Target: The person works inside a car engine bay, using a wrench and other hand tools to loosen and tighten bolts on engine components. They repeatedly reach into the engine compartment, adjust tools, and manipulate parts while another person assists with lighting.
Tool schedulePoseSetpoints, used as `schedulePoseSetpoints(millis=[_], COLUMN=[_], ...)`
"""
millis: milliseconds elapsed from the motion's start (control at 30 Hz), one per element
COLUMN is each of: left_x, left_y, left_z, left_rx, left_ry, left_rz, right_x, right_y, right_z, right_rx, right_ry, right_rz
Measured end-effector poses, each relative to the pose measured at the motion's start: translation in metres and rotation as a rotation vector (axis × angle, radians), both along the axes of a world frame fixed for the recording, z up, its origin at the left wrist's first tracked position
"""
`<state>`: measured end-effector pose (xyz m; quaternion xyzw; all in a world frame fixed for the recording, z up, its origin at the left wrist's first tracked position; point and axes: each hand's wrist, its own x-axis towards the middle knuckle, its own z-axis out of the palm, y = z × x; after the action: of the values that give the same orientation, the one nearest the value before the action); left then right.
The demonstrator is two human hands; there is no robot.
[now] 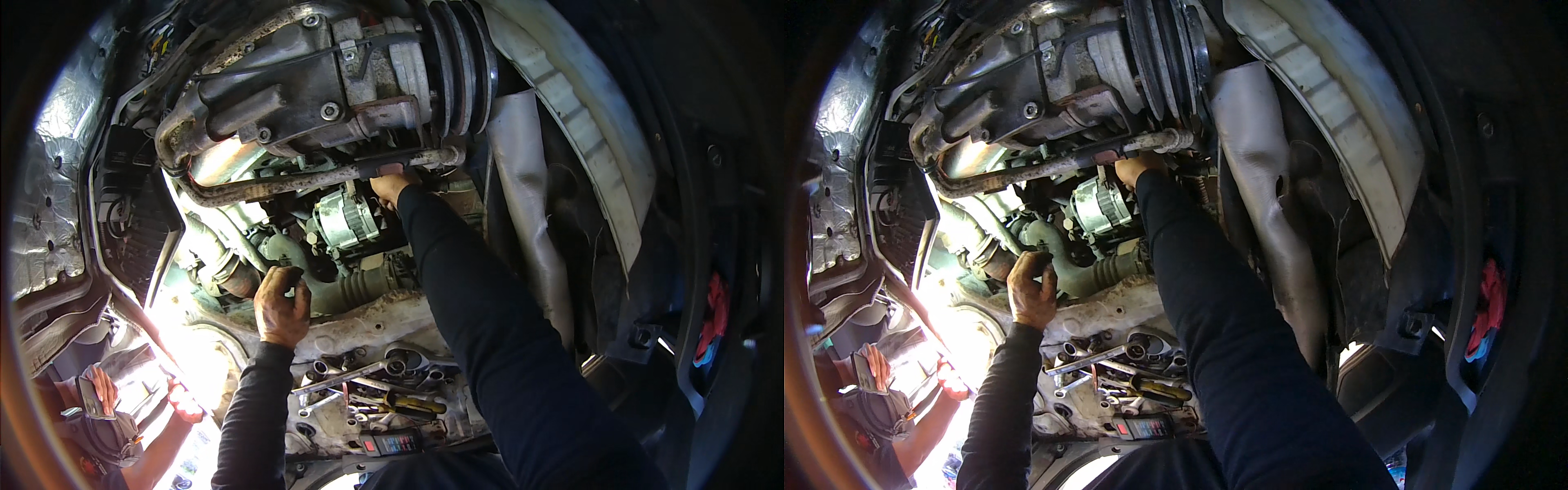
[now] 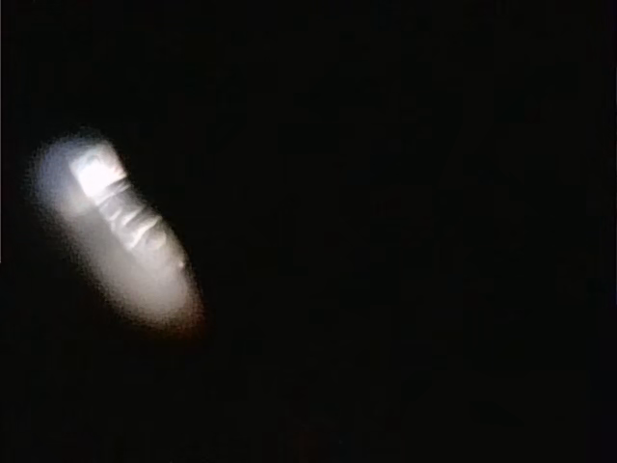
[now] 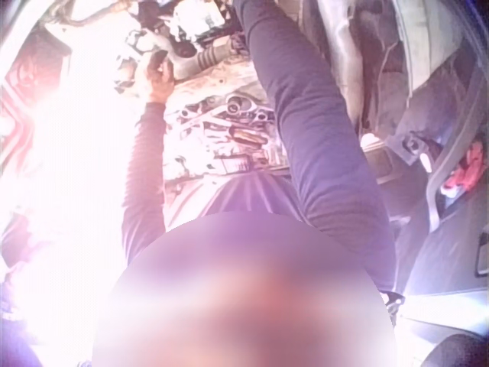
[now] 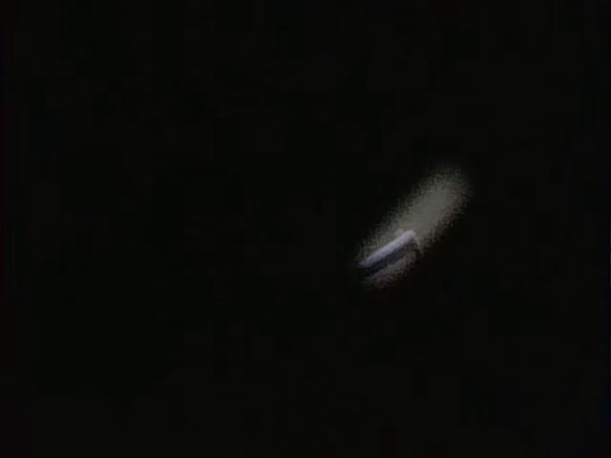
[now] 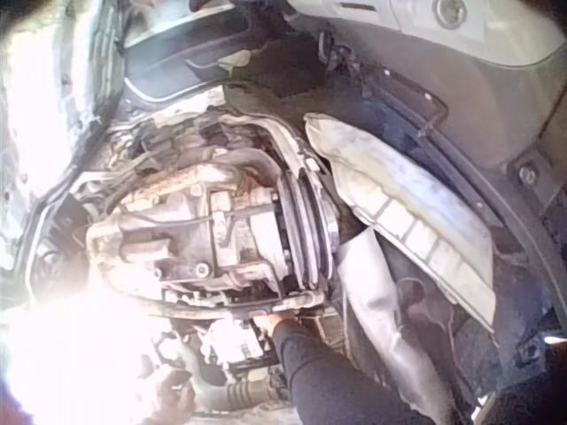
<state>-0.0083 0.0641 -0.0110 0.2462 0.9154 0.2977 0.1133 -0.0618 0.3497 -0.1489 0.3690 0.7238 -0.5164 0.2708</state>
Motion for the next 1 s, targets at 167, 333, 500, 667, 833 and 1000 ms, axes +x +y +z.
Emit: schedulePoseSetpoints(millis=[167,333,500,667,833,1000], left_x=[0.0,0.0,-0.001,-0.001,-0.001,0.0], left_y=[0.002,0.0,-0.002,-0.004,-0.004,-0.004], left_z=[0.002,0.002,-0.003,-0.005,-0.004,-0.003], left_rx=[0.015,-0.004,0.001,-0.004,0.001,-0.008], left_ry=[0.002,0.015,0.029,0.01,0.006,0.017], left_rz=[-0.006,-0.02,-0.014,0.003,0.015,0.007], right_x=[0.007,-0.001,-0.006,0.003,0.005,0.002], right_y=[0.005,0.014,0.004,-0.01,0.0,0.028], right_z=[-0.04,-0.076,-0.046,0.024,0.016,-0.036], right_rx=[-0.703,-1.427,-1.083,-0.271,-0.387,-1.205], right_ry=[0.19,0.092,0.026,-0.079,0.014,-0.051], right_rz=[-0.42,-0.906,-0.803,-0.274,-0.251,-0.585])
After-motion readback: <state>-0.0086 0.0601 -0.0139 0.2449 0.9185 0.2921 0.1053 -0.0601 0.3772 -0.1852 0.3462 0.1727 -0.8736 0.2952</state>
